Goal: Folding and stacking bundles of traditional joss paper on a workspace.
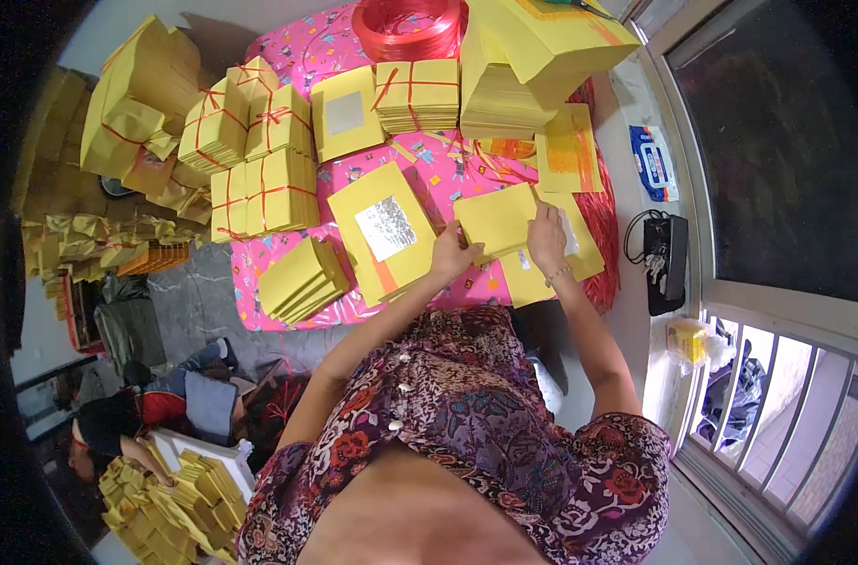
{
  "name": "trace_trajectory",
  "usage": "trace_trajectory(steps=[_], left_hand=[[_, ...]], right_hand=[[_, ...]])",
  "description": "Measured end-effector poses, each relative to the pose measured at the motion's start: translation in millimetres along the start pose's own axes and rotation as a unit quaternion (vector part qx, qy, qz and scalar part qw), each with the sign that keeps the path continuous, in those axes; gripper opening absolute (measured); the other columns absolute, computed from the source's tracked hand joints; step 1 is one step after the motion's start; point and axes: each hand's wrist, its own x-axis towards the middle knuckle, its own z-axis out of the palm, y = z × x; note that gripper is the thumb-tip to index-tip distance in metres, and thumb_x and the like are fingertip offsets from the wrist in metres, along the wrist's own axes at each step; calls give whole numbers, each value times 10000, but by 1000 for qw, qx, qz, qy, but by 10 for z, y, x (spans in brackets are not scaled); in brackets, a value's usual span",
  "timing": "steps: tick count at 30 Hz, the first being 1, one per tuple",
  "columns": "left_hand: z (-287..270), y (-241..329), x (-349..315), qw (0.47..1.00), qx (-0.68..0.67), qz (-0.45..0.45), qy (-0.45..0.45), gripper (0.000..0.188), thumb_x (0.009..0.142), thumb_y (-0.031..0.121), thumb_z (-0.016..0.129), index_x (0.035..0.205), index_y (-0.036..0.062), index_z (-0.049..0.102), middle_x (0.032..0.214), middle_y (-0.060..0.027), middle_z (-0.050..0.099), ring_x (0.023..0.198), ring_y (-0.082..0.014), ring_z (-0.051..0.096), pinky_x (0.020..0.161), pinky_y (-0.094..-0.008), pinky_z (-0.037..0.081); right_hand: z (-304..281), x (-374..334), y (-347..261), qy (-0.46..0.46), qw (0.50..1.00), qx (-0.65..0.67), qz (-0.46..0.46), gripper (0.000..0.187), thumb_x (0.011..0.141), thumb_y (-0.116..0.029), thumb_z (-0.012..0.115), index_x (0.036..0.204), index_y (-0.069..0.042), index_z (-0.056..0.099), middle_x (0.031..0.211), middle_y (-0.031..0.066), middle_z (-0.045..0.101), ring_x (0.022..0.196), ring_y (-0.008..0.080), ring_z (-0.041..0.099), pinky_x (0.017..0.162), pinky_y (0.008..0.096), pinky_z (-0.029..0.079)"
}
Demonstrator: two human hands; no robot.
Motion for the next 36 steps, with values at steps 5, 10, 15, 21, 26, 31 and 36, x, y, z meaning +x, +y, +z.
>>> trace_trajectory(steps=[5,10,15,21,26,31,36], left_hand=[[-110,-39,-69,991,68,107,48,645,768,154,726,1307,-22,420,944,-168,598,765,-259,651,655,-345,534],[-649,38,-242,993,-91,77,-5,488,840,76,634,1293,17,464,910,-95,588,721,-165,611,624,-287,513],[-1166,-229,-458,997,-54,52,25,349,868,66,596,1214,47,556,879,-71,627,714,-145,620,636,-278,511],[-1368,-439,-684,997,13,34,74,316,837,72,618,1151,42,594,887,-91,646,716,-171,631,642,-296,514],[-1470,-389,-867,961,227,150,58,368,715,127,748,1051,68,611,931,-103,606,914,-287,568,806,-392,487],[-1440,-420,-933,940,312,137,25,496,627,172,811,1050,71,571,1029,-118,544,993,-323,496,882,-412,438],[-1406,-591,-917,930,321,176,36,533,611,176,809,1067,69,556,1027,-119,533,993,-325,489,876,-407,436]], right_hand=[[-60,-2,-143,25,996,-84,-16,427,825,-77,581,1245,-84,502,1117,160,528,1042,331,509,899,440,396],[-149,103,-106,75,991,-35,-104,314,817,-65,574,1122,-125,620,1061,93,555,1007,286,516,891,429,385],[-253,203,-190,60,989,8,-133,222,823,-45,571,1015,-115,658,974,63,589,979,265,531,881,413,385],[-355,216,-664,52,975,139,-168,157,837,-87,590,981,-106,650,932,88,579,900,289,552,785,412,443],[-296,32,-1198,-164,914,150,-339,202,766,-128,675,957,-103,612,925,81,569,912,279,551,809,422,448],[69,-152,-1511,-219,861,40,-457,310,691,-160,741,943,-103,569,963,53,547,975,238,531,838,398,425],[211,-133,-1586,-222,842,-16,-492,377,654,-171,766,958,-102,554,967,54,534,974,224,535,840,386,432]])
